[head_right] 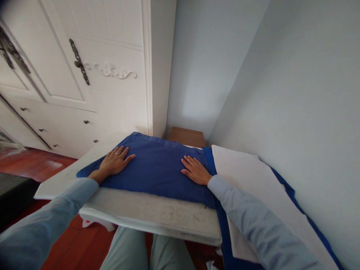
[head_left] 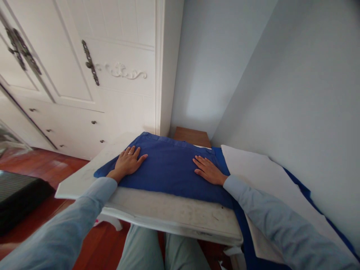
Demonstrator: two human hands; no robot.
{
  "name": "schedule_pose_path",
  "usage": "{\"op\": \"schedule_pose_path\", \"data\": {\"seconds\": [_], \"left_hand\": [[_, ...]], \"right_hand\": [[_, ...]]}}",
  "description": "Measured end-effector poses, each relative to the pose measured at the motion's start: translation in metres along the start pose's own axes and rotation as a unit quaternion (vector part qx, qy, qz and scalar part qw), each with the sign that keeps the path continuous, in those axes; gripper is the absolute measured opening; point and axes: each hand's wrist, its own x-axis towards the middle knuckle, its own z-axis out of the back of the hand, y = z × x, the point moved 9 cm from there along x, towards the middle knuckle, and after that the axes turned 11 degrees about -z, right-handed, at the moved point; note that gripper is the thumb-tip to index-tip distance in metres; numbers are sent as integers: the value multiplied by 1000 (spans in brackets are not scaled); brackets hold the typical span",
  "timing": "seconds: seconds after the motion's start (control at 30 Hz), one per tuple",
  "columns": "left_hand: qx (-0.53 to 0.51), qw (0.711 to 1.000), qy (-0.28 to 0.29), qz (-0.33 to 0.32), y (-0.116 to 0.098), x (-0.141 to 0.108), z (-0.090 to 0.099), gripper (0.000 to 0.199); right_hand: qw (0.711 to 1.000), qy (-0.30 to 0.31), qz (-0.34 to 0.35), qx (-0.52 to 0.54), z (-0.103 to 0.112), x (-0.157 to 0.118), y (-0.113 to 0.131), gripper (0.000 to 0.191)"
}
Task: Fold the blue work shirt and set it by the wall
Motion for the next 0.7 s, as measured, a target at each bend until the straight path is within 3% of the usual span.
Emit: {"op": "schedule_pose_path", "data": {"seconds": [0.27, 0.5, 0.7], "left_hand": [[-17, 1000, 26, -7, 3, 0, 1, 81], [-36, 997, 20, -66, 26, 1, -7, 74], [-38, 997, 24, -69, 37, -2, -6, 75]], "right_hand": [[1000, -4, -11, 4, -2, -15, 11, 76], [1000, 5, -8, 2, -2, -27, 12, 76], [1000, -2, -10, 0, -4, -27, 9, 75]]}}
